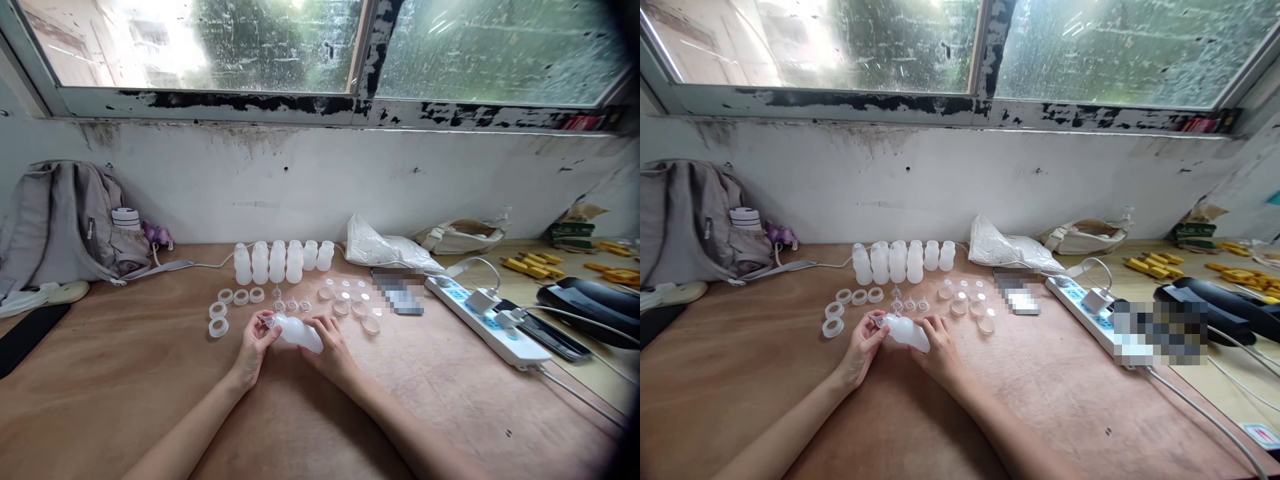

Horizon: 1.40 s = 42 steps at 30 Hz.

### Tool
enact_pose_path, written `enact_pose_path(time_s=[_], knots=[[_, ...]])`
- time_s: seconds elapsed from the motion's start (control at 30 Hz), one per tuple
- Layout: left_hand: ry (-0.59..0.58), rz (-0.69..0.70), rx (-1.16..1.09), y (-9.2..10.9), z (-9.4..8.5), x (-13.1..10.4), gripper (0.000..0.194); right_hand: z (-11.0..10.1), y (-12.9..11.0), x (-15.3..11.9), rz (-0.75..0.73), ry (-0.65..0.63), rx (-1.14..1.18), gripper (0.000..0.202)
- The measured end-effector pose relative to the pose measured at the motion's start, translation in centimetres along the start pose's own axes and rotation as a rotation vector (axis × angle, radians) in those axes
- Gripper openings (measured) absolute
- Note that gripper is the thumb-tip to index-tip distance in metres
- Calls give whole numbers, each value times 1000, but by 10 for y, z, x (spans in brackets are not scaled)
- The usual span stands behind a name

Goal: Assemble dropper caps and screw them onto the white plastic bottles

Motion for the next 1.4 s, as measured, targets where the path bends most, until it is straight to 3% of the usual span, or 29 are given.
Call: enact_pose_path(time_s=[0.2, 0.27, 0.4, 0.47, 0.6, 0.73, 0.87, 0.97, 1.17, 1.3, 1.4], knots=[[7, -16, -24, 0, 1, 0, 35, -3, -1, 2, 110, -66, 149, 38], [14, -32, -42, 1, 0, 1, 35, -1, 2, 1, 267, -122, 305, 40], [-13, -83, -79, -1, 0, 2, 35, 10, 10, -7, 748, -224, 677, 41], [-24, -96, -93, -2, 0, 3, 34, 16, 7, -11, 919, -307, 886, 38], [-12, -109, -121, -1, -2, 5, 34, 16, 1, -12, 997, -419, 1185, 38], [5, -130, -142, 1, -3, 7, 33, 18, 8, -13, 1062, -459, 1185, 32], [-13, -146, -145, 0, -2, 6, 33, 26, 14, -19, 1220, -596, 1128, 48], [-40, -153, -123, -3, 0, 5, 33, 27, 13, -18, 1232, -555, 1153, 46], [21, -138, -94, -6, -4, 5, 33, 10, 10, -5, 1030, -248, 1230, 24], [25, -129, -97, -5, -5, 5, 37, 2, 13, 2, 910, -205, 1069, 29], [6, -135, -101, -3, -4, 6, 39, 5, 21, -2, 952, -272, 858, 29]])
Point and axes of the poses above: each hand's wrist, its own x-axis towards the middle knuckle, its own z-axis out of the palm, y = z × x, the point moved 5 cm from there along x, towards the middle knuckle, and after that the axes turned 12 degrees about y, right-handed, at the moved point
